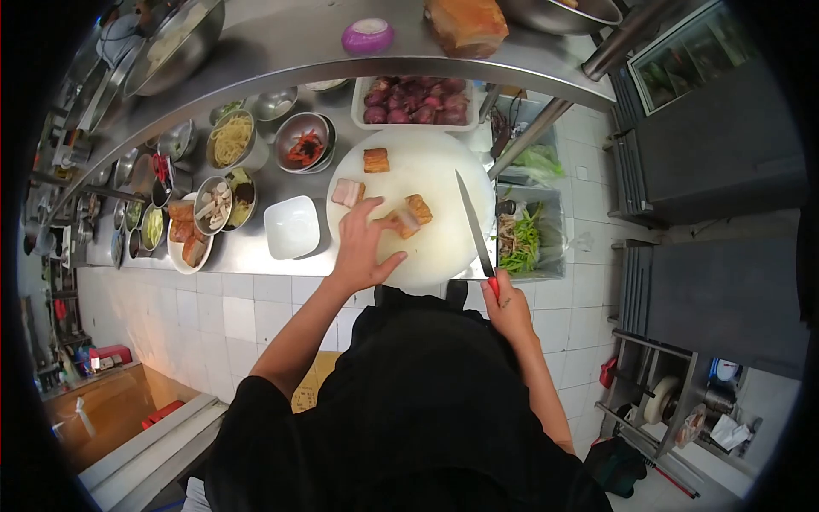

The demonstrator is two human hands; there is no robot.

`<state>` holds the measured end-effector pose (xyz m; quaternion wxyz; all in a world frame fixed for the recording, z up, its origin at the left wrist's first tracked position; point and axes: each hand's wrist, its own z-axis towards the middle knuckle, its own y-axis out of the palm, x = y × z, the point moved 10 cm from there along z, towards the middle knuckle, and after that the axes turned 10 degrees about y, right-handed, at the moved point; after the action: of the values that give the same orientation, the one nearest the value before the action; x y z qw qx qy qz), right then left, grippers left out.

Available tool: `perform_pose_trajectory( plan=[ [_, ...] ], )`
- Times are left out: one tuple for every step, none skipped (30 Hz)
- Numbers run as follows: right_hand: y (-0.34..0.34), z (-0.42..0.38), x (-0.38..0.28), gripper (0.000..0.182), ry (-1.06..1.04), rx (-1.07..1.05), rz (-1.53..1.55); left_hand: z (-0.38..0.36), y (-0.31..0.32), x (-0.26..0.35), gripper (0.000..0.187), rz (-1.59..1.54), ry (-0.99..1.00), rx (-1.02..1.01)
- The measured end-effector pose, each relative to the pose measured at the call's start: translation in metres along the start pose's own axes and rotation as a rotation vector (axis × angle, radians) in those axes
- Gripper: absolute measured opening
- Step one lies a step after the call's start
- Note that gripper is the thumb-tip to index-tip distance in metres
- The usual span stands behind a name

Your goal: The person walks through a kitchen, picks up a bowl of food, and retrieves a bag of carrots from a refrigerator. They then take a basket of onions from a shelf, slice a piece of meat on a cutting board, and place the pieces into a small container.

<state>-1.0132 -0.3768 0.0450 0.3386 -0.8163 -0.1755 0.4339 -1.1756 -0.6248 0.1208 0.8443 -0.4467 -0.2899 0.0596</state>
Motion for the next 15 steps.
perform_pose_trajectory(
  plan=[
    [0.0, 0.0, 0.001, 0.034, 0.015, -0.008, -0.005, -0.006, -0.004, -0.006, 0.06, -0.027, -0.011, 0.019],
    [-0.001, -0.001, 0.001, 0.033, 0.008, -0.002, 0.002, -0.011, -0.007, -0.011, 0.058, -0.055, -0.026, 0.035],
    [0.0, -0.001, 0.002, 0.033, -0.001, 0.001, 0.008, -0.007, -0.009, -0.01, 0.054, -0.084, 0.011, 0.018],
    [0.0, -0.001, 0.001, 0.033, -0.012, 0.002, 0.014, -0.003, -0.003, -0.014, 0.055, -0.125, 0.042, -0.05],
    [0.0, -0.001, 0.0, 0.033, -0.018, 0.005, -0.001, 0.001, 0.002, -0.019, 0.055, -0.165, 0.073, -0.117],
    [-0.001, -0.001, -0.002, 0.033, -0.025, 0.007, -0.017, 0.005, 0.009, -0.021, 0.056, -0.205, 0.103, -0.183],
    [-0.002, -0.001, -0.003, 0.033, -0.032, 0.01, -0.033, 0.008, 0.016, -0.025, 0.057, -0.209, 0.096, -0.229],
    [-0.002, -0.001, -0.001, 0.033, -0.034, 0.006, -0.031, 0.01, 0.023, -0.029, 0.057, -0.214, 0.089, -0.273],
    [-0.001, 0.001, 0.0, 0.033, -0.038, 0.002, -0.03, 0.01, 0.029, -0.03, 0.058, -0.216, 0.082, -0.316],
    [-0.001, 0.002, 0.0, 0.033, -0.042, -0.003, -0.028, 0.009, 0.027, -0.033, 0.06, -0.144, 0.052, -0.311],
    [-0.001, 0.002, 0.0, 0.033, -0.038, -0.008, -0.03, 0.007, 0.025, -0.035, 0.063, -0.072, 0.023, -0.307],
    [-0.003, 0.001, -0.001, 0.033, -0.032, -0.012, -0.031, 0.004, 0.023, -0.037, 0.065, -0.001, -0.004, -0.305],
    [-0.003, 0.001, -0.002, 0.033, -0.024, -0.016, -0.032, -0.001, 0.016, -0.036, 0.067, 0.053, -0.069, -0.283],
    [-0.002, 0.002, -0.001, 0.033, -0.027, -0.01, -0.021, -0.009, 0.005, -0.032, 0.07, 0.107, -0.133, -0.262],
    [-0.001, 0.001, 0.0, 0.033, -0.03, -0.005, -0.011, -0.013, -0.004, -0.032, 0.073, 0.161, -0.197, -0.241]
  ],
)
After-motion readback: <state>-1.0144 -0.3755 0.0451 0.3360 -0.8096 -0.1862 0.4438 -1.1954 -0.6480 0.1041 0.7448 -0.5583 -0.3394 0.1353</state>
